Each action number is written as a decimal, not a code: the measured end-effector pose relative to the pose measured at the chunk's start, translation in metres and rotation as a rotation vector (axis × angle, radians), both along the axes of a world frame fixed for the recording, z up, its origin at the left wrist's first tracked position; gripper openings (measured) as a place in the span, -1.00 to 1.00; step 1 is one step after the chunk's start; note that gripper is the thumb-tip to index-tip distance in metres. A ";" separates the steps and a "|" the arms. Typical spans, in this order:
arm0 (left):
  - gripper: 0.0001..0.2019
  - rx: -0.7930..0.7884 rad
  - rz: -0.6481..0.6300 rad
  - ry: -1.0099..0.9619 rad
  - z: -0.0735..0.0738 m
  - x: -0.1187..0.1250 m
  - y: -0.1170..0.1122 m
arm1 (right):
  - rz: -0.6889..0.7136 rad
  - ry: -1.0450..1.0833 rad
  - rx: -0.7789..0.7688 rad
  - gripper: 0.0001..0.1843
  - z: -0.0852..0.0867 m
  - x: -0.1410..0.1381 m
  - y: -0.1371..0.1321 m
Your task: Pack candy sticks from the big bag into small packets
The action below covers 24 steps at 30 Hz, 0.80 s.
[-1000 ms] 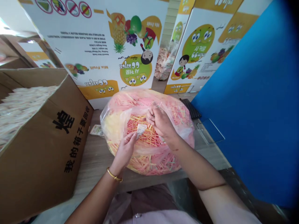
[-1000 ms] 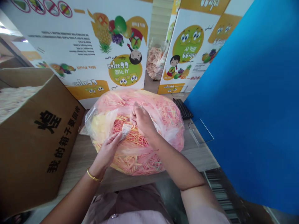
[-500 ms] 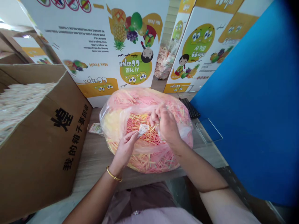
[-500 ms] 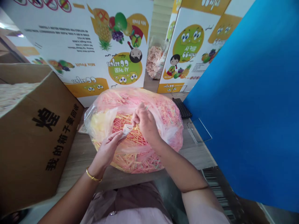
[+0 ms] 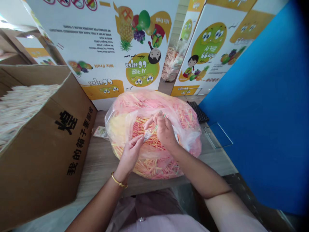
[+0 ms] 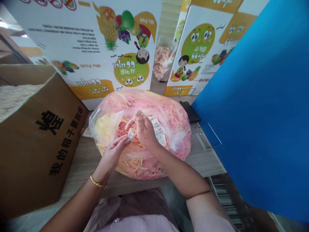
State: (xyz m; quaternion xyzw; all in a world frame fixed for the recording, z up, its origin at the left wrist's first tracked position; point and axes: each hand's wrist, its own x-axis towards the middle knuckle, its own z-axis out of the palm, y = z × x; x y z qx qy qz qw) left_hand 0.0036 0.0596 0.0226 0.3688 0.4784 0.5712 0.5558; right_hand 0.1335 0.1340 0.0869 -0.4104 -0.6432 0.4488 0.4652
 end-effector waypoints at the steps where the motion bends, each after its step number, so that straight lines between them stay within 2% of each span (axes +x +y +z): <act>1: -0.67 0.001 -0.004 -0.002 0.001 0.000 0.000 | 0.012 -0.003 -0.001 -0.33 0.000 0.000 0.000; 5: -0.66 -0.014 0.011 0.015 0.004 0.001 0.001 | 0.108 -0.005 -0.044 -0.35 -0.004 -0.003 0.005; 10: -0.70 -0.031 0.032 -0.079 0.007 0.002 0.004 | 0.120 -0.026 -0.055 -0.30 -0.016 -0.001 0.013; 14: -0.68 -0.106 -0.016 -0.223 0.012 0.004 0.007 | 0.350 0.006 -0.215 -0.39 -0.019 0.006 0.018; 17: -0.69 -0.148 -0.033 -0.264 0.015 0.004 0.008 | 0.471 0.058 -0.250 -0.49 -0.019 0.012 0.023; 20: -0.70 -0.181 -0.037 -0.313 0.016 0.002 0.008 | 0.491 0.128 -0.253 -0.50 -0.017 0.016 0.029; 24: -0.69 -0.215 -0.053 -0.406 0.018 -0.001 0.008 | 0.435 -0.007 -0.209 -0.46 -0.017 0.018 0.036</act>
